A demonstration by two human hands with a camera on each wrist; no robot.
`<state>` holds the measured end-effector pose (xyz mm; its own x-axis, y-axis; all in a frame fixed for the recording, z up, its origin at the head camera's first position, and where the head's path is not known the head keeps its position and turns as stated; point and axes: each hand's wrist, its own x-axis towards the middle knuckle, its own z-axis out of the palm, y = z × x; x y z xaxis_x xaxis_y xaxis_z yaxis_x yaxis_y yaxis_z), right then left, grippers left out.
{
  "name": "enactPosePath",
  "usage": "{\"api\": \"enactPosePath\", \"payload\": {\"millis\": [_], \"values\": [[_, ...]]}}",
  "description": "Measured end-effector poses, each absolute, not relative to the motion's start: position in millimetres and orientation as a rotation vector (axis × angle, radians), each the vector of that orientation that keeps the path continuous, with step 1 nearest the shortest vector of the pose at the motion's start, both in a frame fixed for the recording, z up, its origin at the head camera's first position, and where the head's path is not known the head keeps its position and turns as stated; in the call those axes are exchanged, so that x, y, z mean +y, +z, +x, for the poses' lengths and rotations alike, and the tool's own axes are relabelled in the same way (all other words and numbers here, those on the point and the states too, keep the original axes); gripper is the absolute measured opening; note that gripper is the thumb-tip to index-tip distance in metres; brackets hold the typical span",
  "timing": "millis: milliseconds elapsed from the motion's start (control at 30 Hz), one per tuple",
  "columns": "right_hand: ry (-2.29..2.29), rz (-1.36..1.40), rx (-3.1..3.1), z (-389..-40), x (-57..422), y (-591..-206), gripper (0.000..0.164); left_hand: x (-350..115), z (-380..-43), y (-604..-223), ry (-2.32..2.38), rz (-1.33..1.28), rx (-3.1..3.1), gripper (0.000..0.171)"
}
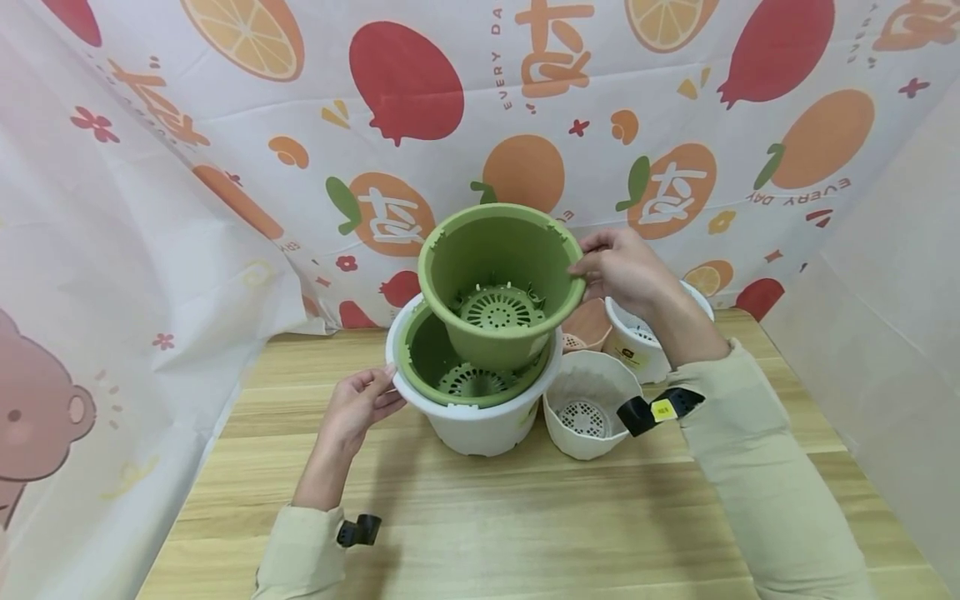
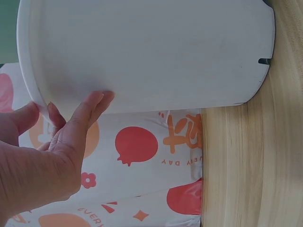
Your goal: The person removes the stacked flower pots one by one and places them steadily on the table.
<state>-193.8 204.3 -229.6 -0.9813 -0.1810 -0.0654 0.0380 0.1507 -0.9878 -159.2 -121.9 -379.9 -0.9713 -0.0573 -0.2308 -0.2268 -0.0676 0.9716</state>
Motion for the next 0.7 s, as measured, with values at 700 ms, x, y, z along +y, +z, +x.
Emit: {"api": "enactPosePath", "payload": {"millis": [700], "values": [[-2.143, -0.128, 2.140, -182.9, 256.5, -233.3, 0.015, -122.7, -160.6, -381.1, 2.180, -0.315, 2.062, 0.026]]}}
